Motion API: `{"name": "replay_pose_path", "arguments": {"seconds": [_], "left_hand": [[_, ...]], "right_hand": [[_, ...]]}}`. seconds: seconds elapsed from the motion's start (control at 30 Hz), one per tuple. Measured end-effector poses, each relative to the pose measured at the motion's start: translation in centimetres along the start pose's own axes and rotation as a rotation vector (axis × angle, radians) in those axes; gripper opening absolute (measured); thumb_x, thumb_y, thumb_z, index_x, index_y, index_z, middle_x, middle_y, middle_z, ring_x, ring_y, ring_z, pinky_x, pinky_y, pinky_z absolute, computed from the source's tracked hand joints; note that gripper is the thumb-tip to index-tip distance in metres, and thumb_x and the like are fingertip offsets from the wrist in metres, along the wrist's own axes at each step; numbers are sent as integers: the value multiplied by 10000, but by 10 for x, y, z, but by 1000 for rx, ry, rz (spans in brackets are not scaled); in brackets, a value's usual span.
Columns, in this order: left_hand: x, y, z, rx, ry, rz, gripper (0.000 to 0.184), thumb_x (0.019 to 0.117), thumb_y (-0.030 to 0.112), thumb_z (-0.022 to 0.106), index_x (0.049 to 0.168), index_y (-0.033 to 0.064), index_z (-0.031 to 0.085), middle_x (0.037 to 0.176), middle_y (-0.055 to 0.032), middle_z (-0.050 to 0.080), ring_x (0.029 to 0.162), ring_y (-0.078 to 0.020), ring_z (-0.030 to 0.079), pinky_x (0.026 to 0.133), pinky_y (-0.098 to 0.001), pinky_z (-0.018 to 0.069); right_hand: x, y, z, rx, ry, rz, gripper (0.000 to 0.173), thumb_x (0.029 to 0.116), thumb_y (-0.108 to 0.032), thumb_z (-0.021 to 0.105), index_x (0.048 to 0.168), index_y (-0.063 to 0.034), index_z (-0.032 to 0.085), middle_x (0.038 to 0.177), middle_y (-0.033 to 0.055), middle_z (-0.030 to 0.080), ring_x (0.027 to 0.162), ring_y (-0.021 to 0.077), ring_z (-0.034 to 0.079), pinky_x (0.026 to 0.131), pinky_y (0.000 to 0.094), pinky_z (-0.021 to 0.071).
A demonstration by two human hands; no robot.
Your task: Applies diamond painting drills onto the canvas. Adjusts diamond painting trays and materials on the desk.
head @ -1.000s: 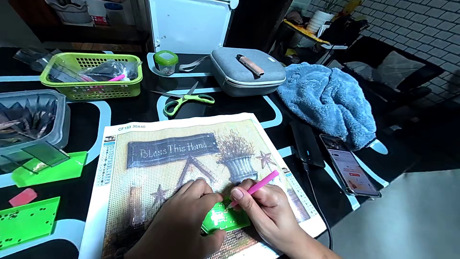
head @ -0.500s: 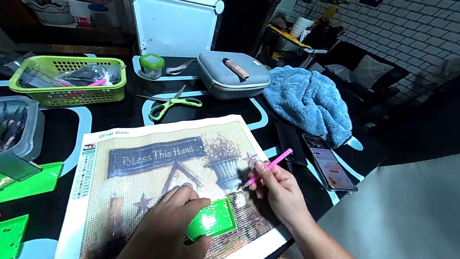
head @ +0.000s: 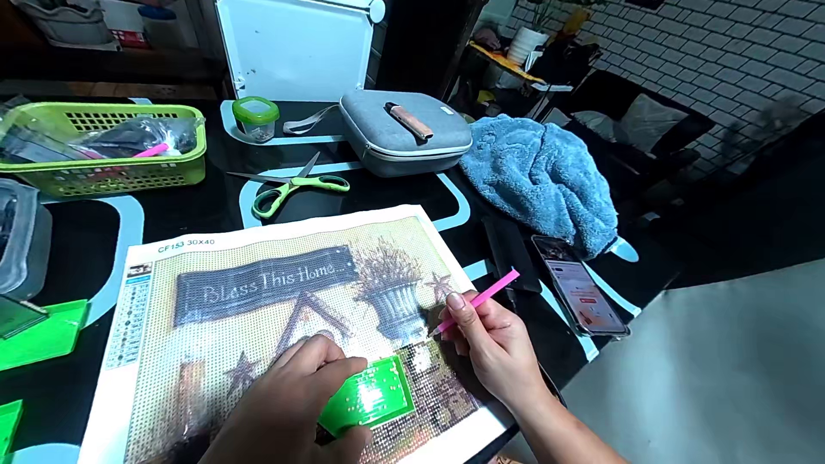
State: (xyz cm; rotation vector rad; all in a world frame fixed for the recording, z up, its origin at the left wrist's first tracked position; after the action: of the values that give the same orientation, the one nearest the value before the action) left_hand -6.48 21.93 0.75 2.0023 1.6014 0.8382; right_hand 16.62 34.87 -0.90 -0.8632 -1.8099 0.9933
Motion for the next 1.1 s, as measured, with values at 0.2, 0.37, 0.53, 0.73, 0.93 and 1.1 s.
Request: {"name": "replay_pose_path", "arguments": {"seconds": [0.2, 0.37, 0.53, 0.73, 0.93, 1.1], "left_hand": [[0, -1, 1, 7, 6, 4, 484, 812, 359, 803, 1221, 105, 747, 1068, -114, 683, 941, -261, 661, 781, -389, 563], [0, -1, 1, 8, 7, 8, 484, 816, 366, 804, 1217, 101, 748, 1063, -120, 686, 938, -261, 660, 789, -390, 559], [0, -2, 2, 7, 15, 18, 479, 816, 356, 800, 1217, 100, 747, 1063, -120, 687, 940, -265, 662, 784, -391, 561], [-1, -2, 2, 5, 10, 16, 483, 823, 377, 792, 1220, 106, 746, 1060, -115, 683, 940, -258, 660, 780, -398, 563], [-1, -3, 2, 13, 21, 25, 487, 821, 384, 787, 1221, 110, 746, 1055, -104, 681, 931, -247, 658, 779, -386, 559], [-1, -4, 3, 16, 40, 42, 490, 815, 394, 788, 1211, 109, 749, 1047, -107, 686, 916, -248, 666, 762, -382, 568]], "right_hand": [[-1, -1, 2, -113, -14, -93, 266, 1070, -244, 537, 863, -125, 655, 716, -79, 662, 604, -44, 600, 556, 104, 496], [-2, 0, 3, -131, -2, -120, 262, 1067, -232, 539, 870, -115, 666, 711, -76, 663, 598, -46, 600, 549, 103, 497], [-2, 0, 3, -142, 1, -129, 265, 1067, -244, 544, 868, -118, 666, 710, -74, 662, 602, -47, 600, 545, 104, 495], [-3, 0, 2, -171, -3, -148, 280, 1073, -257, 532, 873, -113, 666, 716, -75, 665, 595, -49, 596, 539, 105, 496], [-3, 0, 2, -182, -20, -173, 282, 1075, -254, 531, 876, -105, 665, 711, -70, 661, 602, -51, 598, 549, 103, 499], [-2, -2, 2, -208, -27, -182, 284, 1074, -258, 525, 873, -107, 658, 720, -75, 660, 622, -61, 598, 560, 94, 493]]}}
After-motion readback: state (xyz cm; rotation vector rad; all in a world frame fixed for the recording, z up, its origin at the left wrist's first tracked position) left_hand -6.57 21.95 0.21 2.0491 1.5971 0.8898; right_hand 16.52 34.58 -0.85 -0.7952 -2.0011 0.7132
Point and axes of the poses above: each hand's wrist, its own x-axis towards the middle knuckle, its own z-axis out of the palm, y = z × x, the point moved 2 cm from there along x, towards the middle knuckle
